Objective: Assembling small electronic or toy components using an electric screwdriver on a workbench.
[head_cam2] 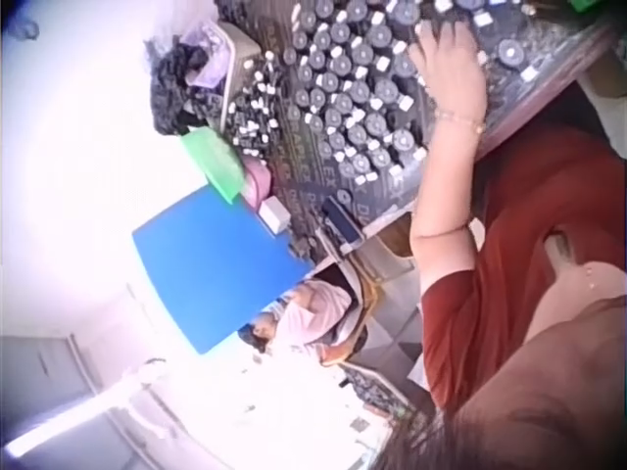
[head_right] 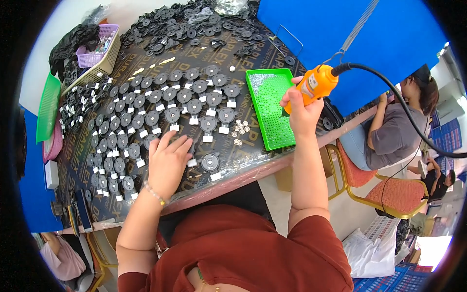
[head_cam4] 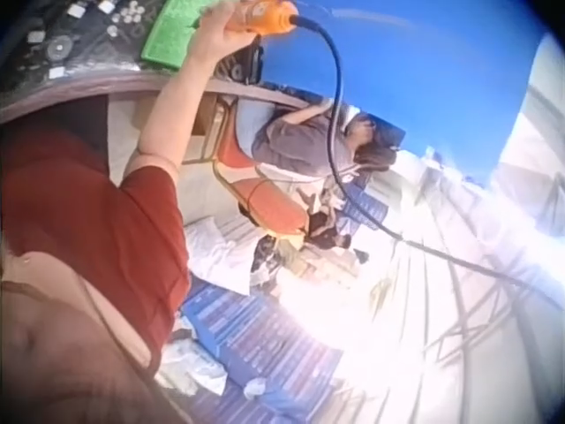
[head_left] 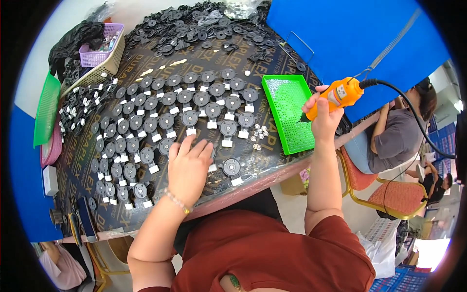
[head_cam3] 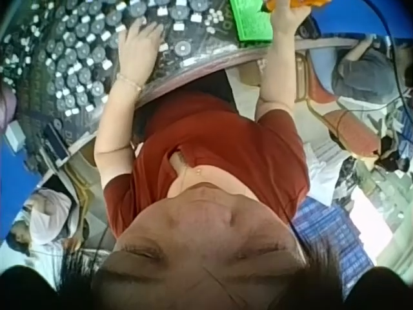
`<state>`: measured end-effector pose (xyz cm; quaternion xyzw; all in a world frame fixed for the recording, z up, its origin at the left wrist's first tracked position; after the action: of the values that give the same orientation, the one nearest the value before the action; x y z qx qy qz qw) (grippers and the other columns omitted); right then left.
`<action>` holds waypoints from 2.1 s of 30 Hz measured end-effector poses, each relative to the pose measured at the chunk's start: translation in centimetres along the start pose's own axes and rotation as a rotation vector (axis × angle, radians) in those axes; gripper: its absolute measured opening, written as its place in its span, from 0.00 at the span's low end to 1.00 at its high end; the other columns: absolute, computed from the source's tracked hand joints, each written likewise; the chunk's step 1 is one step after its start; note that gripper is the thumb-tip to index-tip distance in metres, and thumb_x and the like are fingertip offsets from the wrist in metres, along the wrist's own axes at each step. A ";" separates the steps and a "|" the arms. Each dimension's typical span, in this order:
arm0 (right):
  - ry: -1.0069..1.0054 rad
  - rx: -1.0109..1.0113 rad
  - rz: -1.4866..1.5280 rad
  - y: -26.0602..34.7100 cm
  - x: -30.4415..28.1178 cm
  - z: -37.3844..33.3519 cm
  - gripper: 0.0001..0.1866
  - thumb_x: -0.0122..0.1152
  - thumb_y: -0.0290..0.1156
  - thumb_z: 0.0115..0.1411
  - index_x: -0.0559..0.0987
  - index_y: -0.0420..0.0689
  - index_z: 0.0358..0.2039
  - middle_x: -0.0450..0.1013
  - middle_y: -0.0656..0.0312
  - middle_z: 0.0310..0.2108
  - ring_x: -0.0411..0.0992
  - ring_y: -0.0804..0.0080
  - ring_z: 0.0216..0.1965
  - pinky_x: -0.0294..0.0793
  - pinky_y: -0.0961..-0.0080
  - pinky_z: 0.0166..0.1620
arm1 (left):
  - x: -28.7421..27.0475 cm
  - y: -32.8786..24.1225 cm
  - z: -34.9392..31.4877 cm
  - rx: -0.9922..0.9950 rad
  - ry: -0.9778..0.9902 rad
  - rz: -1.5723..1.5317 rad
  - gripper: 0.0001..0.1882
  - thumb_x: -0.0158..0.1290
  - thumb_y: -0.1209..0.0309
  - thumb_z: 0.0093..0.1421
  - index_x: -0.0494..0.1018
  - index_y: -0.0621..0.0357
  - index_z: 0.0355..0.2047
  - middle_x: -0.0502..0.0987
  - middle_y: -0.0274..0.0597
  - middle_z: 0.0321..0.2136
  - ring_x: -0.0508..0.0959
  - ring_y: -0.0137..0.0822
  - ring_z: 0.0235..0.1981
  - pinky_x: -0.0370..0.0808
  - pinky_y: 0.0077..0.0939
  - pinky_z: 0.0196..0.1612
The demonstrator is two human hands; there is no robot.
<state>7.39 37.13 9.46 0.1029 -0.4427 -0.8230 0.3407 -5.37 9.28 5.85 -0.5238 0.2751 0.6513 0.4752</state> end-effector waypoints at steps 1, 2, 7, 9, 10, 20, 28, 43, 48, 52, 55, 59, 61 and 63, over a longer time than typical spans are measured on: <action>-0.009 0.011 -0.009 -0.4 -0.4 0.0 0.21 0.59 0.41 0.60 0.68 0.37 0.42 0.69 0.62 0.21 0.68 0.75 0.20 0.70 0.78 0.25 | -0.1 -0.3 -0.5 0.001 0.002 0.001 0.17 0.58 0.69 0.50 0.76 0.56 0.42 0.76 0.36 0.44 0.68 0.40 0.54 0.61 0.39 0.53; -0.014 0.024 -0.012 -0.8 -0.5 0.0 0.20 0.59 0.41 0.60 0.68 0.37 0.42 0.69 0.62 0.21 0.68 0.75 0.20 0.70 0.78 0.25 | -0.4 -0.6 -1.1 -0.007 0.005 -0.009 0.17 0.58 0.69 0.50 0.75 0.56 0.42 0.76 0.36 0.44 0.68 0.40 0.54 0.61 0.39 0.53; -0.015 0.034 -0.006 -0.9 -0.5 0.0 0.20 0.59 0.40 0.61 0.68 0.37 0.42 0.69 0.62 0.21 0.68 0.75 0.20 0.70 0.78 0.25 | -0.5 -1.1 -3.0 -0.068 -0.026 -0.136 0.19 0.58 0.69 0.51 0.74 0.59 0.45 0.76 0.41 0.44 0.68 0.42 0.53 0.61 0.41 0.53; -0.024 0.038 -0.007 -0.9 -0.5 -0.1 0.20 0.59 0.40 0.61 0.68 0.37 0.42 0.69 0.62 0.21 0.68 0.75 0.20 0.71 0.78 0.25 | -0.1 -1.1 -3.3 -0.062 -0.050 -0.141 0.21 0.58 0.68 0.51 0.73 0.60 0.47 0.76 0.41 0.45 0.68 0.43 0.53 0.60 0.41 0.53; -0.024 0.039 -0.006 -0.9 -0.5 -0.1 0.20 0.59 0.40 0.61 0.68 0.37 0.42 0.69 0.62 0.21 0.68 0.75 0.20 0.71 0.78 0.25 | -0.3 -1.0 -3.4 -0.079 -0.085 -0.169 0.23 0.59 0.67 0.50 0.73 0.59 0.47 0.76 0.42 0.44 0.69 0.43 0.52 0.60 0.41 0.53; -0.022 0.012 -0.007 -0.5 -0.6 -0.2 0.22 0.60 0.43 0.59 0.67 0.38 0.42 0.69 0.61 0.20 0.68 0.74 0.19 0.71 0.77 0.25 | 0.9 0.9 -4.5 -0.159 -0.154 -0.299 0.27 0.63 0.64 0.46 0.72 0.58 0.47 0.76 0.42 0.42 0.70 0.43 0.50 0.59 0.40 0.53; 0.028 -0.076 0.175 5.5 3.3 -1.0 0.31 0.59 0.58 0.55 0.66 0.42 0.43 0.67 0.61 0.22 0.66 0.71 0.19 0.70 0.74 0.25 | 1.2 1.5 -4.5 -0.239 -0.139 -0.382 0.26 0.65 0.66 0.44 0.73 0.57 0.45 0.76 0.41 0.40 0.71 0.42 0.49 0.59 0.40 0.53; 0.538 0.289 0.584 2.7 19.6 -8.6 0.33 0.67 0.52 0.50 0.63 0.40 0.43 0.69 0.58 0.22 0.71 0.69 0.22 0.73 0.70 0.31 | 1.6 1.9 -4.6 -0.228 -0.129 -0.443 0.24 0.65 0.65 0.43 0.74 0.54 0.43 0.76 0.39 0.39 0.70 0.41 0.51 0.58 0.40 0.54; 0.534 0.311 0.604 2.3 19.8 -8.9 0.32 0.68 0.50 0.50 0.64 0.40 0.41 0.70 0.59 0.23 0.71 0.69 0.23 0.73 0.71 0.31 | 1.5 1.9 -4.6 -0.219 -0.138 -0.446 0.25 0.65 0.65 0.43 0.74 0.55 0.43 0.77 0.38 0.39 0.70 0.41 0.51 0.59 0.40 0.53; 0.565 0.387 0.602 1.8 20.7 -9.4 0.29 0.71 0.47 0.48 0.66 0.40 0.38 0.70 0.59 0.23 0.71 0.70 0.24 0.73 0.73 0.32 | 1.6 1.9 -4.6 -0.210 -0.147 -0.438 0.24 0.65 0.65 0.43 0.74 0.55 0.43 0.77 0.38 0.39 0.70 0.41 0.51 0.59 0.39 0.53; 0.563 0.310 0.556 2.0 21.1 -9.3 0.29 0.72 0.44 0.48 0.66 0.40 0.39 0.70 0.59 0.23 0.71 0.72 0.24 0.73 0.75 0.31 | 1.5 1.8 -4.7 -0.212 -0.145 -0.440 0.24 0.65 0.65 0.44 0.74 0.54 0.43 0.77 0.37 0.40 0.70 0.41 0.50 0.58 0.39 0.53; 0.515 0.322 0.553 1.6 20.6 -9.1 0.30 0.71 0.46 0.49 0.67 0.39 0.41 0.70 0.58 0.22 0.71 0.71 0.23 0.73 0.74 0.30 | 1.3 1.6 -4.2 -0.202 -0.140 -0.443 0.24 0.64 0.64 0.44 0.74 0.55 0.43 0.77 0.37 0.40 0.70 0.41 0.50 0.58 0.39 0.54; 0.512 0.360 0.591 1.6 20.2 -8.4 0.33 0.70 0.50 0.49 0.67 0.38 0.42 0.70 0.58 0.21 0.71 0.71 0.21 0.73 0.73 0.28 | 1.4 1.5 -4.2 -0.206 -0.132 -0.442 0.24 0.64 0.64 0.45 0.74 0.55 0.43 0.77 0.37 0.41 0.70 0.41 0.51 0.58 0.40 0.54; 0.415 0.255 0.584 2.5 18.1 -6.7 0.35 0.66 0.54 0.50 0.66 0.38 0.44 0.70 0.57 0.20 0.70 0.69 0.19 0.73 0.71 0.25 | 1.3 1.6 -4.4 -0.209 -0.127 -0.429 0.24 0.64 0.64 0.45 0.74 0.55 0.44 0.77 0.37 0.41 0.70 0.42 0.52 0.58 0.41 0.54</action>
<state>-1.78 20.03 9.92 0.1785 -0.4739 -0.5911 0.6278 -4.93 5.30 3.03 -0.5746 0.0581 0.5920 0.5621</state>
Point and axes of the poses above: each hand's wrist, its own z-axis towards the middle knuckle, its own x-axis out of the palm, y = z × x, the point moved 9 cm from there along z, towards the middle knuckle
